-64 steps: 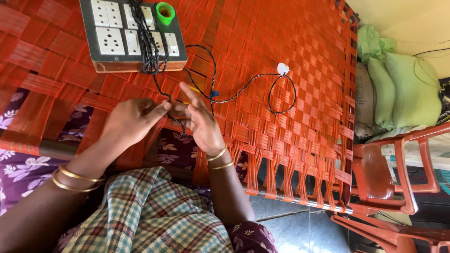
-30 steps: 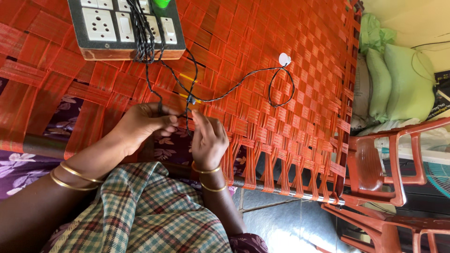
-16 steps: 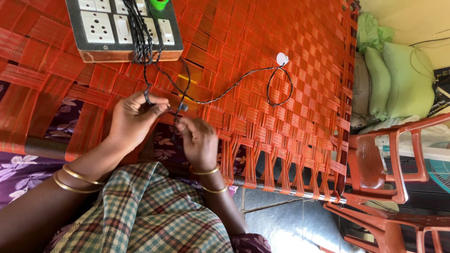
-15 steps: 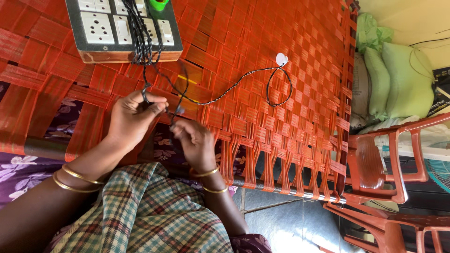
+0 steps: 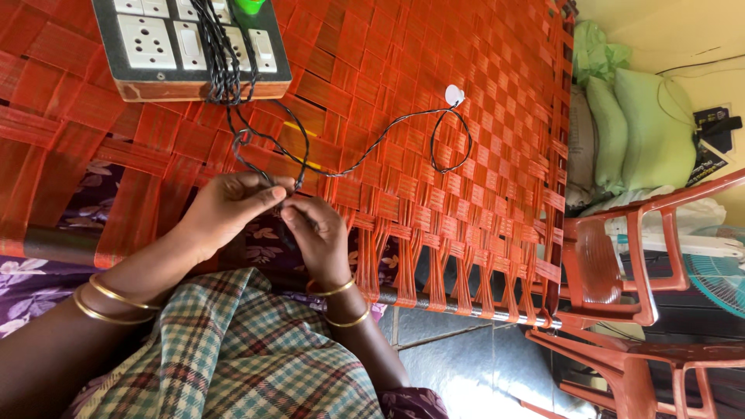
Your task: The person wraps a black electrical wire around a power strip and secures the connections with tape.
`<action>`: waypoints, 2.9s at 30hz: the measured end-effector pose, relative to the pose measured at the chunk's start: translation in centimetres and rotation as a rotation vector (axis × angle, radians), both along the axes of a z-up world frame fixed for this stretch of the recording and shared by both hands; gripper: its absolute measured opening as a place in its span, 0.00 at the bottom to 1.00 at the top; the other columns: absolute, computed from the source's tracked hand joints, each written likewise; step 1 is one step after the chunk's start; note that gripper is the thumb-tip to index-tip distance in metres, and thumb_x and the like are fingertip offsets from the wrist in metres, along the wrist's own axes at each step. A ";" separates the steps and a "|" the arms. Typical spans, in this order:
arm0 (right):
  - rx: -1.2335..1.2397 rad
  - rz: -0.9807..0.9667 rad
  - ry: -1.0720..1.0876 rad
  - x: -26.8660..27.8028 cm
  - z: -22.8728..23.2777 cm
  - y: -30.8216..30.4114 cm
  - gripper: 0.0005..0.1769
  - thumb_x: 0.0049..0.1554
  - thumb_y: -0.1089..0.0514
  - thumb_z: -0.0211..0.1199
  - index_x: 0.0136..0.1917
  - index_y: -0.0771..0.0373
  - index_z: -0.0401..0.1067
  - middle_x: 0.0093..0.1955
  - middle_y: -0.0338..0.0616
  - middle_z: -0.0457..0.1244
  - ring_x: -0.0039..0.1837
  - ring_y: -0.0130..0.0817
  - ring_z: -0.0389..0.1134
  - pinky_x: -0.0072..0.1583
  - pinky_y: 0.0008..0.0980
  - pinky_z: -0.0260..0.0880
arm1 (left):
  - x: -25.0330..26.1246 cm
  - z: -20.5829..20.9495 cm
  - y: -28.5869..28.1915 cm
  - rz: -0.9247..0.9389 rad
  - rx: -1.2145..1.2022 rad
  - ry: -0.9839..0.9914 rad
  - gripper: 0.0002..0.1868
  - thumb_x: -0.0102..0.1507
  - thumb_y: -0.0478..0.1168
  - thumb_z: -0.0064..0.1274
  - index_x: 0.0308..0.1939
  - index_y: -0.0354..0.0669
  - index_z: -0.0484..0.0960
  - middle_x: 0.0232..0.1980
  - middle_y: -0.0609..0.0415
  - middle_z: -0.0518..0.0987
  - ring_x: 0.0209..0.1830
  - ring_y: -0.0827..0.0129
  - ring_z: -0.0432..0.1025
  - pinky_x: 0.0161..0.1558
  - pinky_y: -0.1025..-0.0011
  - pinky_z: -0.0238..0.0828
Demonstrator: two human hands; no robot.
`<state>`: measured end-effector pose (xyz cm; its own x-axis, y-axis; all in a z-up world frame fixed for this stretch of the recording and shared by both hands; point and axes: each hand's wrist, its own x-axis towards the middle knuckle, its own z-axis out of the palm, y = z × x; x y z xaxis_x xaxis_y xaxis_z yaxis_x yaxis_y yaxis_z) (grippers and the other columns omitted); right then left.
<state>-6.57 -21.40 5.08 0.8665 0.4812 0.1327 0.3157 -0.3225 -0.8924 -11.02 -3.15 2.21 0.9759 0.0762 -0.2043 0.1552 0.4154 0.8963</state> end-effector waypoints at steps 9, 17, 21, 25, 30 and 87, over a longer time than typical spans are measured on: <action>0.283 -0.141 0.228 2.5 1.0 -1.9 0.11 0.61 0.67 0.56 0.56 0.62 0.76 0.47 0.42 0.70 0.45 0.26 0.68 0.49 0.23 0.71 | 0.1 0.0 0.4 0.116 -0.435 0.126 0.09 0.67 0.44 0.52 0.45 0.44 0.81 0.48 0.54 0.86 0.50 0.72 0.79 0.52 0.69 0.76; 0.122 0.113 -0.347 0.0 -0.1 -1.1 0.16 0.55 0.71 0.70 0.55 0.63 0.72 0.53 0.43 0.67 0.53 0.29 0.69 0.55 0.25 0.74 | 0.4 -0.5 -0.3 0.197 -0.644 0.073 0.05 0.66 0.41 0.58 0.43 0.46 0.80 0.48 0.56 0.83 0.52 0.70 0.78 0.53 0.68 0.77; 0.500 0.074 0.217 0.7 -0.8 -1.9 0.08 0.67 0.69 0.63 0.59 0.66 0.76 0.50 0.43 0.70 0.51 0.30 0.71 0.56 0.28 0.76 | 0.2 -0.6 -1.0 0.160 -0.559 0.076 0.06 0.64 0.39 0.58 0.43 0.43 0.81 0.47 0.54 0.83 0.50 0.70 0.78 0.53 0.68 0.79; 0.274 -0.103 0.259 0.0 0.9 -1.3 0.15 0.59 0.68 0.65 0.60 0.63 0.74 0.52 0.42 0.69 0.52 0.29 0.72 0.52 0.27 0.74 | 0.2 -0.8 -0.8 0.165 -0.598 0.075 0.08 0.65 0.39 0.58 0.46 0.43 0.79 0.48 0.53 0.83 0.50 0.69 0.78 0.50 0.68 0.79; -0.113 0.029 -0.469 0.1 2.1 0.4 0.19 0.54 0.67 0.72 0.59 0.60 0.75 0.56 0.43 0.68 0.56 0.30 0.69 0.53 0.27 0.73 | 0.2 -1.3 -1.2 0.127 -0.566 0.059 0.10 0.65 0.37 0.57 0.49 0.41 0.79 0.47 0.52 0.82 0.48 0.68 0.79 0.49 0.68 0.80; -0.384 0.366 -0.246 3.3 4.7 -7.5 0.14 0.64 0.52 0.61 0.45 0.65 0.67 0.57 0.51 0.70 0.60 0.42 0.73 0.58 0.38 0.75 | -4.1 0.3 12.7 0.625 -0.486 -0.333 0.21 0.75 0.52 0.46 0.30 0.48 0.73 0.27 0.63 0.68 0.24 0.78 0.61 0.31 0.77 0.61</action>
<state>-3.26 -28.91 9.76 0.6008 0.7967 0.0655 0.6503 -0.4394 -0.6197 -15.14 9.56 2.50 0.7986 0.5985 -0.0636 -0.4702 0.6863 0.5549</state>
